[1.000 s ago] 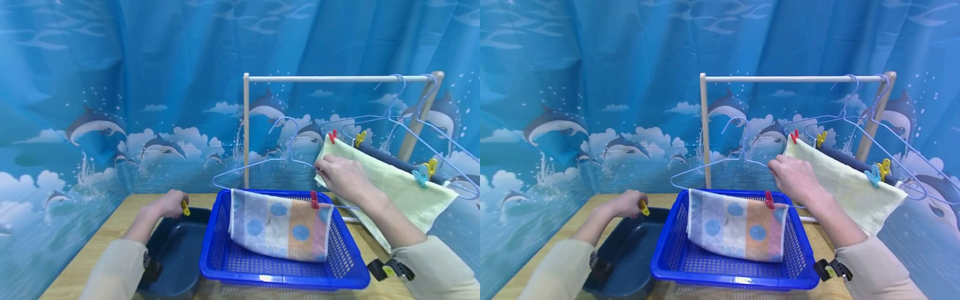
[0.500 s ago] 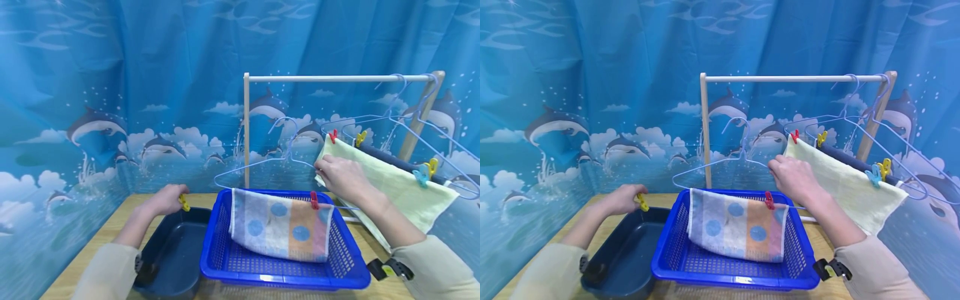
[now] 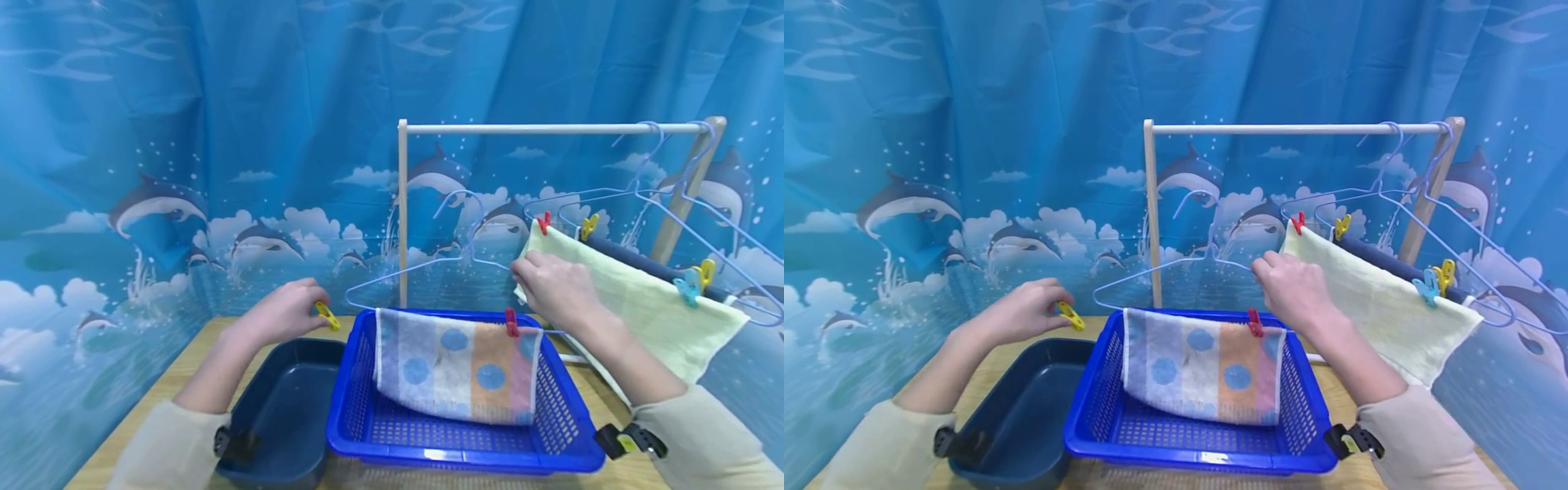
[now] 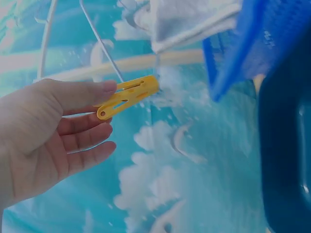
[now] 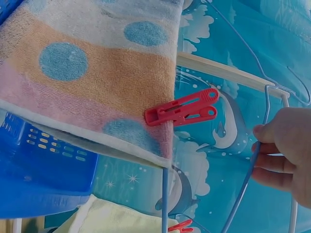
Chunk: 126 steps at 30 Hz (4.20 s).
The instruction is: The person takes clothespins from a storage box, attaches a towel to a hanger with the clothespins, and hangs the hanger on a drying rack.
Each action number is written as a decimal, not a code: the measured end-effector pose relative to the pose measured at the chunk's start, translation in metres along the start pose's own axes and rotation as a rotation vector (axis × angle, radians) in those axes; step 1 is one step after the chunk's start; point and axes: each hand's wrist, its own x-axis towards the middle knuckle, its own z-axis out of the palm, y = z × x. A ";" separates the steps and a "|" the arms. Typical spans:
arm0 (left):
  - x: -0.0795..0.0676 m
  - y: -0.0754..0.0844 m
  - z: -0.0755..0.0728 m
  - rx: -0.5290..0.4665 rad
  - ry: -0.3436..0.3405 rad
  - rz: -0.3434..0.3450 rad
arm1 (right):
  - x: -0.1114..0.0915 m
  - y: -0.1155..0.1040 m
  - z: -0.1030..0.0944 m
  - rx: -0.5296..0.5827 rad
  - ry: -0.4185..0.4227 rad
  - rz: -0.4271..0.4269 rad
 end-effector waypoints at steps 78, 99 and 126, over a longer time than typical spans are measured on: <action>0.035 0.087 0.021 0.619 0.132 0.411 | -0.004 0.002 -0.004 0.038 0.038 -0.051; 0.039 0.078 0.018 0.591 0.135 0.347 | -0.003 0.005 -0.007 0.050 0.000 -0.046; 0.061 0.036 0.028 0.297 0.686 0.444 | 0.013 0.022 -0.060 -0.113 -0.004 0.118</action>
